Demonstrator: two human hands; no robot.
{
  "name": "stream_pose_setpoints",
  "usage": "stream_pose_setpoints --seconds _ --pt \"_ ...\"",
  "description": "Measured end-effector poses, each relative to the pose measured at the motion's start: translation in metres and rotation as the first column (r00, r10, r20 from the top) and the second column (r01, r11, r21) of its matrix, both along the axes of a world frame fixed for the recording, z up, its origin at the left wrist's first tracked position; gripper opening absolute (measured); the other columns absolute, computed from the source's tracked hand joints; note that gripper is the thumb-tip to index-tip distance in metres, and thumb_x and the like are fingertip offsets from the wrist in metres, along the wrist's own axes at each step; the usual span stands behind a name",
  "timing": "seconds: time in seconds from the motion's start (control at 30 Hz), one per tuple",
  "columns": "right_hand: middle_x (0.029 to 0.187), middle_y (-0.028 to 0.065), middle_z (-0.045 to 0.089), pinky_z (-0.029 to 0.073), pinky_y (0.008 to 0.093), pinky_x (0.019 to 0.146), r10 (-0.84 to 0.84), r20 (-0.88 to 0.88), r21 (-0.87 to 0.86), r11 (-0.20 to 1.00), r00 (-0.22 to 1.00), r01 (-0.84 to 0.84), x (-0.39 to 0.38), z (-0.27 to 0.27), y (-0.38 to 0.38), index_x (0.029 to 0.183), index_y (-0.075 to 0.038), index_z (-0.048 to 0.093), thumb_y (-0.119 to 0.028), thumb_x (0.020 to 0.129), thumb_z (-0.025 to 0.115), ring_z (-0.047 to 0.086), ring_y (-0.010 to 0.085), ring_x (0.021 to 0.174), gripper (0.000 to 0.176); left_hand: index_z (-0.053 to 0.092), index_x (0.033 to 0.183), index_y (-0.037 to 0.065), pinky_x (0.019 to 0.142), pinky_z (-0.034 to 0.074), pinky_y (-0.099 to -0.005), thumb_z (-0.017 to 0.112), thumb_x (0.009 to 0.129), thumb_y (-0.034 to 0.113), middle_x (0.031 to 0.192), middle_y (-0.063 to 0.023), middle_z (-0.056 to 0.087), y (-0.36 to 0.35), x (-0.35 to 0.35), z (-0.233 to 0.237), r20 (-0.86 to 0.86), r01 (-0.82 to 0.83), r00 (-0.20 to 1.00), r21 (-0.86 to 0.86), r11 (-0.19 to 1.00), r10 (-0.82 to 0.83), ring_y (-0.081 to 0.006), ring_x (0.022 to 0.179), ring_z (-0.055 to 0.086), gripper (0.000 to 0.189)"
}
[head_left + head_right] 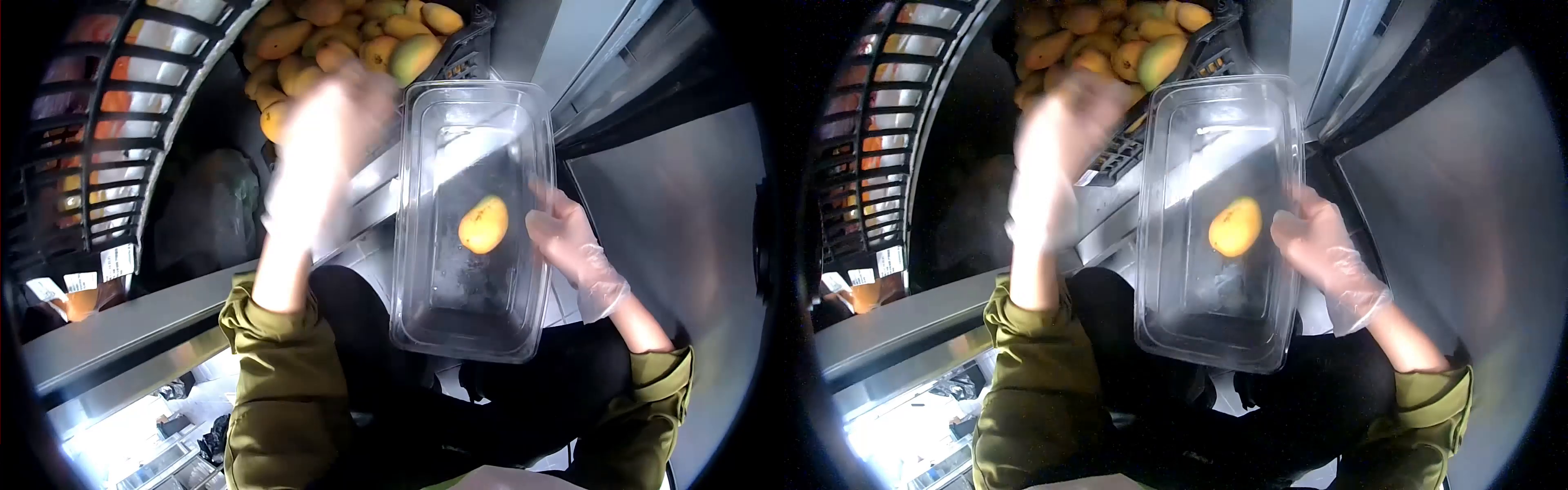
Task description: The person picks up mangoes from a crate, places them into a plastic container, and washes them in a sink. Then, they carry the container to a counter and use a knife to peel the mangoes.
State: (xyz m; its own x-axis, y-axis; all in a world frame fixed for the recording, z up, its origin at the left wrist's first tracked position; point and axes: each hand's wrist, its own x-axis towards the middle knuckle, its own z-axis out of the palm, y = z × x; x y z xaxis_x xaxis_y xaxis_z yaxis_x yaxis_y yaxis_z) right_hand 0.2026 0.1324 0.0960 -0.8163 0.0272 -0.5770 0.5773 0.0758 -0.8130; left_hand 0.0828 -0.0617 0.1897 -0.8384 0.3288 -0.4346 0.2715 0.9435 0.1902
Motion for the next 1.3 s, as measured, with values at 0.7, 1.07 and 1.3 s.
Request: stream_pose_setpoints --seconds 0.7,1.07,1.3 --pt "0.063 0.0049 0.054 0.044 0.0252 0.046 0.100 0.050 -0.112 0.989 0.994 -0.094 -0.016 -0.003 -0.018 0.132 0.003 0.037 -0.009 0.077 0.049 0.051 0.0109 0.048 0.057 0.042 0.128 0.005 0.066 0.044 -0.0194 0.065 0.079 0.025 0.103 -0.0056 0.056 -0.035 0.039 -0.034 0.589 -0.414 0.804 0.653 0.634 -0.083 -0.0098 0.079 0.054 0.058" --pt "0.065 0.0058 0.054 0.044 0.0262 0.049 0.080 0.046 -0.079 0.994 0.996 -0.076 -0.014 0.005 -0.014 0.126 0.004 0.043 -0.009 0.076 0.047 0.050 0.0107 0.049 0.052 0.041 0.128 0.002 0.088 0.045 -0.0337 0.065 0.077 0.018 0.113 -0.0176 0.056 -0.005 0.065 -0.058 0.693 0.568 0.535 0.128 0.813 -0.483 -0.0255 0.105 0.056 0.058" --pt "0.071 0.0081 0.059 0.047 0.0310 0.065 0.092 -0.031 -0.025 0.995 0.995 -0.092 -0.015 -0.006 -0.014 0.113 0.000 0.053 -0.011 0.075 0.048 0.058 0.0167 0.067 0.040 0.059 0.104 0.008 0.078 0.048 -0.0265 0.055 0.088 0.025 0.095 -0.0011 0.062 -0.018 -0.084 -0.018 -0.053 0.089 0.996 0.369 0.925 -0.075 -0.0089 0.091 0.059 0.023"
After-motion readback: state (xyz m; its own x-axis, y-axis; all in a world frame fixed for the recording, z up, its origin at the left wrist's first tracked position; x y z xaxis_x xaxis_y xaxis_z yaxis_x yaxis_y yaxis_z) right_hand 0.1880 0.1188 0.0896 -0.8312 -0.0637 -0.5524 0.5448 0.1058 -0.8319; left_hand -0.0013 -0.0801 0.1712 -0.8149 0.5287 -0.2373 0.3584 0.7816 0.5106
